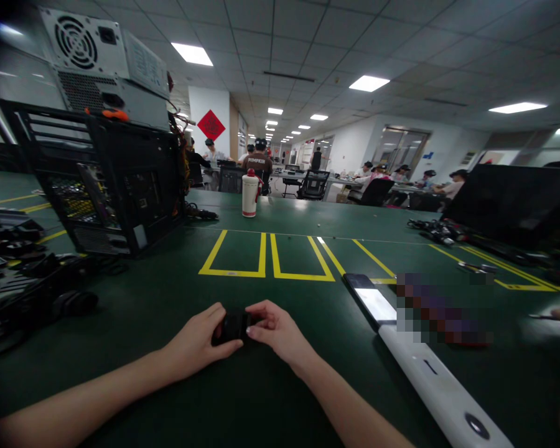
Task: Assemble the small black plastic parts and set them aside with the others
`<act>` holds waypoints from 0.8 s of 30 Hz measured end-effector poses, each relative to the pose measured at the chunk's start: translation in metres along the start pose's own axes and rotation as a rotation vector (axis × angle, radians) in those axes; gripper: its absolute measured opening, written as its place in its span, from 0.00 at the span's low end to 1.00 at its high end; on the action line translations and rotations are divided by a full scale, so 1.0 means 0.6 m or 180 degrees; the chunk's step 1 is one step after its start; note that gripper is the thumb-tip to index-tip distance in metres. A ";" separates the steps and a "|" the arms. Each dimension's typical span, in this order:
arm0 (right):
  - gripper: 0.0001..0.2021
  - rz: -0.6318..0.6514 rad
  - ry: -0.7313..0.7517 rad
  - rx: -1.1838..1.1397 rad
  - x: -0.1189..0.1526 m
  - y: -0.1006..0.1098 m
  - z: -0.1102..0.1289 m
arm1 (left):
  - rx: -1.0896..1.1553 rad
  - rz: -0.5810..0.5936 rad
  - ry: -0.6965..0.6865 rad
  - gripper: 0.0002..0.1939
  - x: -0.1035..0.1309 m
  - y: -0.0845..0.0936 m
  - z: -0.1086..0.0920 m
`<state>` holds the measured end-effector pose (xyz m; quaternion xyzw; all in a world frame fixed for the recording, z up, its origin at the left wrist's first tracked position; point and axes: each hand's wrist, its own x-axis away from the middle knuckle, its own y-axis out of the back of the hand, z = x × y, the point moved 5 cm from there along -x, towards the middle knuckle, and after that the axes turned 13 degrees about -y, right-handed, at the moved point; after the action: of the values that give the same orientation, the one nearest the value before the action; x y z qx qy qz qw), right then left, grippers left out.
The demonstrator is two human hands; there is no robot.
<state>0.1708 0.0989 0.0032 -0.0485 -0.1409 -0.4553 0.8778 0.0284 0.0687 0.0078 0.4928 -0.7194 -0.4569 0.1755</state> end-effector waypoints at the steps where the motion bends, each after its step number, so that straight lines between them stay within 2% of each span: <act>1: 0.15 0.0049 0.0007 -0.0034 0.001 0.000 0.001 | -0.0016 -0.0013 -0.0014 0.20 -0.001 0.000 0.000; 4: 0.16 0.0075 -0.0017 -0.0075 -0.001 0.000 -0.002 | -0.0101 -0.0050 -0.0065 0.20 -0.003 -0.001 0.002; 10: 0.16 -0.0281 -0.0159 0.0147 -0.013 0.007 -0.014 | -0.0080 -0.0010 -0.0055 0.21 -0.002 -0.004 0.003; 19: 0.16 0.0124 -0.0119 0.0067 0.001 0.004 -0.003 | 0.0078 0.0084 -0.0012 0.20 0.000 -0.002 0.002; 24: 0.18 -0.0100 -0.0209 -0.0030 -0.007 0.007 -0.012 | -0.0026 0.0047 0.0033 0.20 -0.003 -0.005 0.005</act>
<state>0.1737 0.1030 -0.0045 -0.0653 -0.1681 -0.4679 0.8652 0.0285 0.0713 0.0040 0.4891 -0.7203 -0.4559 0.1846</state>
